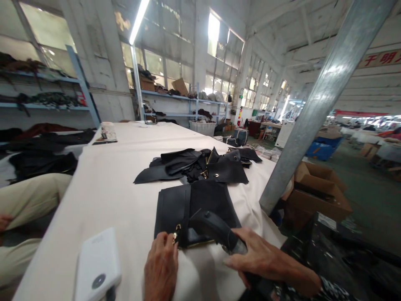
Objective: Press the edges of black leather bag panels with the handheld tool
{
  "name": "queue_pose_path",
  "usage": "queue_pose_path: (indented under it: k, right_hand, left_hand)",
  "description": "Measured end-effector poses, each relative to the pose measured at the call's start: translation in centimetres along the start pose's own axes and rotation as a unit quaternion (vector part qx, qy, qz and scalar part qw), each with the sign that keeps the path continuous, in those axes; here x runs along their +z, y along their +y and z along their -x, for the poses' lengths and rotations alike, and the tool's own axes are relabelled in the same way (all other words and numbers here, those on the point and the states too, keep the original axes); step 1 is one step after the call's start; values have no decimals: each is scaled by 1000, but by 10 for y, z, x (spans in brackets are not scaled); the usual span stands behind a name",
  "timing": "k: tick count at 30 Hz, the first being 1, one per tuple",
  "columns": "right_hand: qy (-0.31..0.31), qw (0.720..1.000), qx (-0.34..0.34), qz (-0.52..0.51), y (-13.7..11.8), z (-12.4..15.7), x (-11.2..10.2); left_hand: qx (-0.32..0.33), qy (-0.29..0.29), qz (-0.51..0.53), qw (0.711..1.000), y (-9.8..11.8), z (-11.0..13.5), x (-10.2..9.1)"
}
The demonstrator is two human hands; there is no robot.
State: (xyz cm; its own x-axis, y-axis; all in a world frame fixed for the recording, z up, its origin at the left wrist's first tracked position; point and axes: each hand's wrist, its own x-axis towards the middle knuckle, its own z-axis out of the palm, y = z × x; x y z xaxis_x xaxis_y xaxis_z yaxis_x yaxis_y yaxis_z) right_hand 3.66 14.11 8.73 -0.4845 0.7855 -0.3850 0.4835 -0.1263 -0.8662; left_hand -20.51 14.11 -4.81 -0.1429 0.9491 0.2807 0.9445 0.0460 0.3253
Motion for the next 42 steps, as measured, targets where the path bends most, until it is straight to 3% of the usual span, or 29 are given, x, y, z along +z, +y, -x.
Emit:
queue_pose_path:
  k: [8,14,20,25,29,34,38,42]
  right_hand:
    - [-7,998,-26,62,6,-68,11]
    - [-26,997,-30,59,7,-87,14]
    - [30,997,-67,40,-6,-81,13]
    - [79,992,-93,34,-19,-54,2]
    - [88,993,-79,27,-13,-34,1]
    - [56,995,-82,-18,10,-28,2]
    - [45,994,-88,-45,19,-25,-1]
    - [25,994,-88,-58,19,-21,0]
  left_hand:
    - [-12,-10,2,1000,4,-1,-4]
    - [-13,-17,-12,1000,2,-1,-3]
    - [-14,6,-57,998,11,-2,-7]
    - [12,63,-105,992,32,-4,-7]
    - [19,51,-92,994,42,-9,-4]
    - [-52,27,79,995,20,-18,-3]
    - [-113,4,169,979,-3,-20,-8]
    - [-144,-10,270,952,-7,-17,-13]
